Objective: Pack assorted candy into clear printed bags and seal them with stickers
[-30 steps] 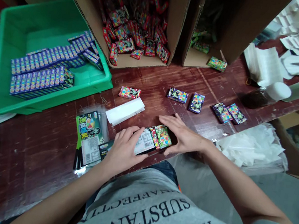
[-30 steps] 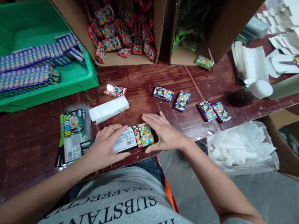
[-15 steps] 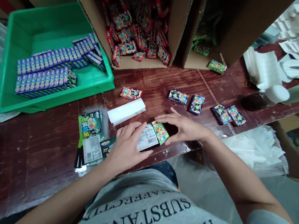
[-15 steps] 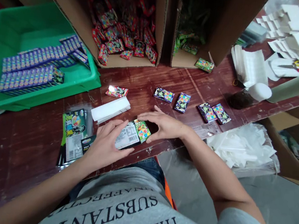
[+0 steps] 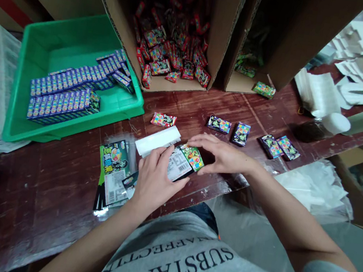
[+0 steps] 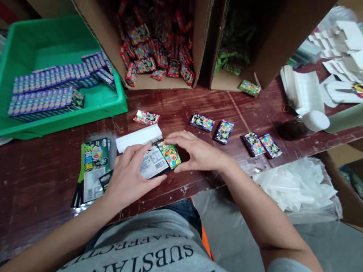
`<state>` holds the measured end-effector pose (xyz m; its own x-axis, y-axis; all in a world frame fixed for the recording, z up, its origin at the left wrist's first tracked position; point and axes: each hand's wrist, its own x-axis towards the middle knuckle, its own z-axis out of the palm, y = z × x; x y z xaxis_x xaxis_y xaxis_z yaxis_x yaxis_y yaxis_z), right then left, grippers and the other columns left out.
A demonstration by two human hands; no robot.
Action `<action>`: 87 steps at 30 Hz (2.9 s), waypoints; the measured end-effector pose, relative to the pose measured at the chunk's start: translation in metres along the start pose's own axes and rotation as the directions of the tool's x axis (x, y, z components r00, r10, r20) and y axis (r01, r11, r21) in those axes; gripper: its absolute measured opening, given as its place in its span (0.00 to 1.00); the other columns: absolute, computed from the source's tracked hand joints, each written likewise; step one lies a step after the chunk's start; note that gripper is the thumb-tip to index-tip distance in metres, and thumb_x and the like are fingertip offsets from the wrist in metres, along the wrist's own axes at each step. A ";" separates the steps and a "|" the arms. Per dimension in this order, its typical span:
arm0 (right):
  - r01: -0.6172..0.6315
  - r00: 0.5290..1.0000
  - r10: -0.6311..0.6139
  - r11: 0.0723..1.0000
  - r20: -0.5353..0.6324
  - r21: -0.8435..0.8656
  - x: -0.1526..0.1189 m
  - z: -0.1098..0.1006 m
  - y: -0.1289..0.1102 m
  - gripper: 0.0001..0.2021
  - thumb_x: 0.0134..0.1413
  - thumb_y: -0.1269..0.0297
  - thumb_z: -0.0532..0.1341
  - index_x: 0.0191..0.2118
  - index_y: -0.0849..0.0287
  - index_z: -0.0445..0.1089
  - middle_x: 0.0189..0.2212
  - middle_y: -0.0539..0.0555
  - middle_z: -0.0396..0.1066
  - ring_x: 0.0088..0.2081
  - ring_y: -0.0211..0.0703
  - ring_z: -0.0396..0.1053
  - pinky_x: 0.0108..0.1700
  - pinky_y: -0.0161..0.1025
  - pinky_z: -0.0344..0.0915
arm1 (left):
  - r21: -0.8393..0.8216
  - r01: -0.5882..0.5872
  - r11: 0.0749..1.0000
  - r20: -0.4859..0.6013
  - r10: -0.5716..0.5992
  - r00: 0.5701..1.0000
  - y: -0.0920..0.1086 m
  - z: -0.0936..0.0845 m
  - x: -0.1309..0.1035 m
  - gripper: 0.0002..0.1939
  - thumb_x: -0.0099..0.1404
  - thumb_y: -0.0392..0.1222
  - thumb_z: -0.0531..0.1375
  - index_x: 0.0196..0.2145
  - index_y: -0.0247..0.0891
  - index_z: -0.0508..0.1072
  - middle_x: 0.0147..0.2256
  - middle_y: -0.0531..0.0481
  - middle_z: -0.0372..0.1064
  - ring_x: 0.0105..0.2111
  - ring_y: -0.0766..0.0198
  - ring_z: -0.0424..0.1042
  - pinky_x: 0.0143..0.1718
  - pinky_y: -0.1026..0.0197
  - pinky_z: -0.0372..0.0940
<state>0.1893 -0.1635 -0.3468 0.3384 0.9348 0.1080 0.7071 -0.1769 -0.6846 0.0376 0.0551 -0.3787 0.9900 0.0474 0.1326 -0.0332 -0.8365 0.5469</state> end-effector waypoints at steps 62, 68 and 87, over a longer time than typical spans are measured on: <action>-0.077 0.996 0.063 0.967 -0.067 -0.243 0.071 0.045 0.025 0.20 0.63 0.62 0.65 0.60 0.52 0.70 0.65 0.58 0.64 0.63 0.59 0.59 0.63 0.62 0.59 | -0.338 -0.028 0.941 0.209 0.105 0.972 -0.099 -0.042 0.032 0.06 0.70 0.43 0.62 0.43 0.43 0.77 0.44 0.49 0.76 0.45 0.56 0.73 0.49 0.51 0.66; -0.181 0.924 0.110 0.969 -0.366 -0.166 0.105 0.039 0.052 0.13 0.65 0.59 0.63 0.52 0.55 0.71 0.47 0.58 0.76 0.50 0.52 0.70 0.55 0.54 0.66 | -0.239 -0.132 0.962 -0.187 0.087 0.978 -0.088 -0.044 0.046 0.10 0.70 0.41 0.62 0.49 0.42 0.75 0.49 0.46 0.74 0.49 0.55 0.71 0.54 0.49 0.66; -0.106 0.901 0.034 0.984 -0.433 -0.144 0.107 -0.013 -0.042 0.12 0.63 0.57 0.65 0.50 0.53 0.71 0.45 0.56 0.75 0.47 0.49 0.71 0.51 0.48 0.66 | -0.672 0.152 0.725 0.089 -0.125 0.988 -0.068 -0.052 0.096 0.23 0.66 0.42 0.64 0.59 0.44 0.71 0.42 0.49 0.78 0.43 0.58 0.77 0.49 0.54 0.68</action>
<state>0.2044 -0.0601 -0.2969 0.5976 0.7029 0.3858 0.7490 -0.3177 -0.5814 0.1275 0.1447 -0.3595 0.9946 0.1031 -0.0110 0.0348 -0.2324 0.9720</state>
